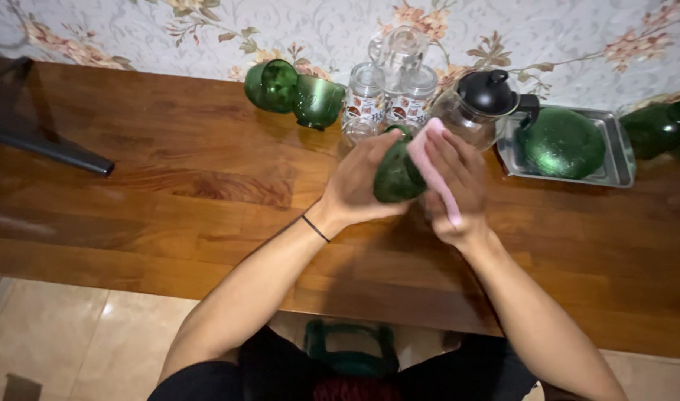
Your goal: The person wipes several green glass mugs and a green glass bowl with a pink cloth on a wooden table. The person handles each item one at a time, rotating them to wipe different sides, then places them back on the table or tray.
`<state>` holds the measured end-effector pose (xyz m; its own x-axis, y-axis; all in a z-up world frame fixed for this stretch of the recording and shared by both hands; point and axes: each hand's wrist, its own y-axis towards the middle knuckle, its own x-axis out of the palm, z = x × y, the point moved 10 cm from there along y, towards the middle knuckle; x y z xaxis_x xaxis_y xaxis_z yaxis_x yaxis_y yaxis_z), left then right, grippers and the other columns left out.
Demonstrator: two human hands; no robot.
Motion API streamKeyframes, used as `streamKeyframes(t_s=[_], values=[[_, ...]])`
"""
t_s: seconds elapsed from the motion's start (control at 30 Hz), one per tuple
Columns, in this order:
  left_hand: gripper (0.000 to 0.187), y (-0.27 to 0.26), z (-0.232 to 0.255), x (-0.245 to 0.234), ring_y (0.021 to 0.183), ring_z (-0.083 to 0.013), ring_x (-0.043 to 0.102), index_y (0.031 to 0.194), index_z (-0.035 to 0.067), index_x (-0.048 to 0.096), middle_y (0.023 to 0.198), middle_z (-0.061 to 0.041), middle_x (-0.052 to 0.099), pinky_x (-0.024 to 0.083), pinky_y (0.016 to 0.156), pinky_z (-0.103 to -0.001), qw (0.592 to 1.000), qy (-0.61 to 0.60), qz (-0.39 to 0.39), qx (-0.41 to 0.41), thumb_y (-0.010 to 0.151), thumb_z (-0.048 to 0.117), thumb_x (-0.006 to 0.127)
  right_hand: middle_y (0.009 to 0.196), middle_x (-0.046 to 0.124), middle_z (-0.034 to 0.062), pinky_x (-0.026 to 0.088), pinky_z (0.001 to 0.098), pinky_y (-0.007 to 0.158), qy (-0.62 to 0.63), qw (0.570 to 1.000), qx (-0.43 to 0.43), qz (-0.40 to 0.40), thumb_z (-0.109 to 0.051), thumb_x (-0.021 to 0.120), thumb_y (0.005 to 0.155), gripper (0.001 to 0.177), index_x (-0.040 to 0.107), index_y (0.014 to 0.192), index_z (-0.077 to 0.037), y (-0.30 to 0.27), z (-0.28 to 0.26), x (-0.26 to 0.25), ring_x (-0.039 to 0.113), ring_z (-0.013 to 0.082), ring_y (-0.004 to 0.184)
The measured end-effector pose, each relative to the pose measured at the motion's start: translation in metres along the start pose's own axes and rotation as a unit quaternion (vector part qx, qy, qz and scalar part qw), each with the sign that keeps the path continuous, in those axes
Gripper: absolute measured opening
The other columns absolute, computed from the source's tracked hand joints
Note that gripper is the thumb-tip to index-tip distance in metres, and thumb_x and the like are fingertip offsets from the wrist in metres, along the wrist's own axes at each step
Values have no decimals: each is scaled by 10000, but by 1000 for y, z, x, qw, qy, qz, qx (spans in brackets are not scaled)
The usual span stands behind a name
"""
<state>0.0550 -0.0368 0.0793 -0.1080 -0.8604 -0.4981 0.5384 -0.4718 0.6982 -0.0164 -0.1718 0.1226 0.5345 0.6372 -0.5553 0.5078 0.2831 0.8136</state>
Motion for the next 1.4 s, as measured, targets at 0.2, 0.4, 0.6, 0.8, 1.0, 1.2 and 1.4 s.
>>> streamKeyframes(t_s=[0.2,0.4,0.6,0.8,1.0,1.2,1.4], values=[[1083,-1,14,-9,1327,-324,581,1543,68,360,1461,-138,550,461,1149,-428,995,45,59,70,704,369,974,1374,634,193,451,558,1105,-24,996,-84,10,-325,628,1009,445,679,1266,34,-13,-26,12,553,407,1329],[1051,-1,20,-10,1340,-342,573,1538,76,367,1456,-150,558,480,1164,-422,997,24,43,67,705,301,966,1421,621,213,442,569,1158,-45,998,-49,-1,-168,563,979,403,677,1302,43,-7,-16,6,545,449,1382],[1028,1,35,-15,1337,-340,575,1537,78,328,1468,-149,543,478,1164,-425,991,41,81,96,746,313,941,1404,630,201,410,570,1144,-50,998,11,31,-141,599,919,445,665,1321,40,0,-15,-2,547,430,1363],[1032,-3,36,-21,1331,-337,583,1559,80,314,1451,-153,546,490,1164,-412,993,20,86,80,764,342,918,1495,504,256,414,508,1224,118,991,45,46,-131,530,923,458,661,1331,30,-9,-17,5,473,404,1445],[1043,-5,38,-20,1359,-345,572,1560,99,330,1461,-156,553,485,1176,-413,996,-18,63,64,742,361,920,1450,567,250,382,502,1234,-9,999,2,39,-130,493,1013,395,695,1296,60,-16,-21,7,456,385,1455],[1027,-4,33,-12,1360,-342,559,1549,92,337,1474,-156,533,479,1180,-419,998,-14,44,41,744,378,907,1433,605,254,366,487,1235,40,997,43,42,-293,411,1044,541,654,1339,90,-11,-3,5,474,375,1456],[984,-3,38,-15,1344,-338,580,1525,75,351,1465,-144,539,496,1169,-413,996,19,63,63,752,349,896,1389,622,267,400,492,1231,9,999,9,30,-376,422,1063,566,677,1283,79,-8,-14,5,504,368,1448]])
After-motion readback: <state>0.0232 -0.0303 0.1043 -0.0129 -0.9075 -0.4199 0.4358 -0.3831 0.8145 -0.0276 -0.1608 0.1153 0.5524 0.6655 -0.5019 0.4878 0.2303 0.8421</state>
